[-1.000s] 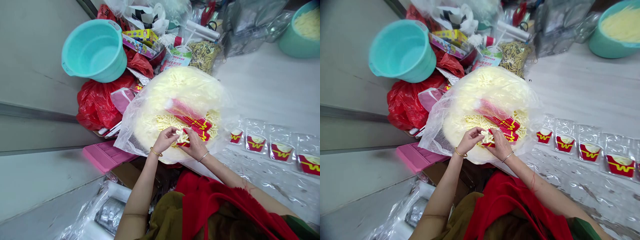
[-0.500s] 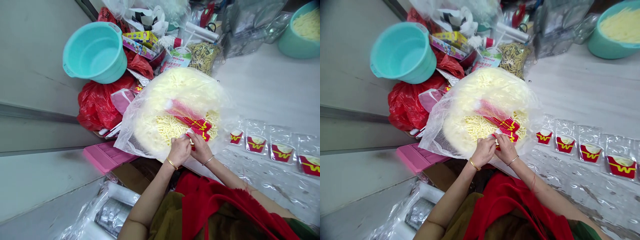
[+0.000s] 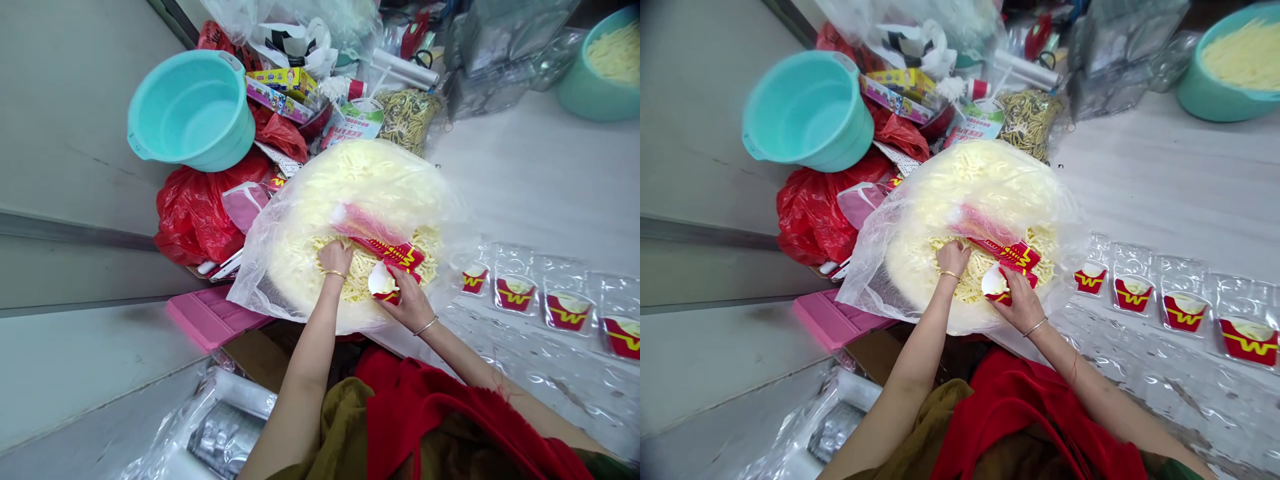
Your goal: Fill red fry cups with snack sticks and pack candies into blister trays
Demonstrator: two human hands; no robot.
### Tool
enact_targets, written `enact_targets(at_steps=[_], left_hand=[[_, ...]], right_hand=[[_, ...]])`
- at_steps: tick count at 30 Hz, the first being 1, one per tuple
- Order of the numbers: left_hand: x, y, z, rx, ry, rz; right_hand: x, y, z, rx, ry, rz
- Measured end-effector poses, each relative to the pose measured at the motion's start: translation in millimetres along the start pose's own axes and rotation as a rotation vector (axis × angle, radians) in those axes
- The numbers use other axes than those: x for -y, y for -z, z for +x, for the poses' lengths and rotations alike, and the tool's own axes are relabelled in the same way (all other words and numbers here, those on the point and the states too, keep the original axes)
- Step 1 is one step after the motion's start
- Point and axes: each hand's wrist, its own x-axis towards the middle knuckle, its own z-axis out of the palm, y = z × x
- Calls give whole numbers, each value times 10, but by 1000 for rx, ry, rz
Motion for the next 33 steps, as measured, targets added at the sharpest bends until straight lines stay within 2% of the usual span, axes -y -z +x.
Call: enact_targets(at_steps=[8,10,12,15,17,20,22,26,31,33], left_hand=[[325,153,-209,71,69,-692],[346,215,-303,73,112,-801],[310,301,-447,45,84,-852],[151,472,-784,106,-113,-807],[-1,586,-1068,129,-261,-611],[-229,688,-1476,68,-408,-253],[-339,691,-1673,64,-487,-142],[-429,544,-1836,100,-590,-209],[-537,207,-1917,73,-462,-456],[-634,104,-2020,85,-505,-428]], right_hand=[[-8,-18,3,-3,16,-11],[18,-34,7,5,26,-21],[56,-45,2,8,20,-29],[119,-52,-20,7,6,-34],[160,-51,-40,3,6,-42],[212,-30,-88,-17,23,-52],[237,8,-141,-40,40,-55],[260,129,-325,-81,43,-59],[205,243,-688,-93,-45,-82],[136,279,-856,-109,-92,-90]])
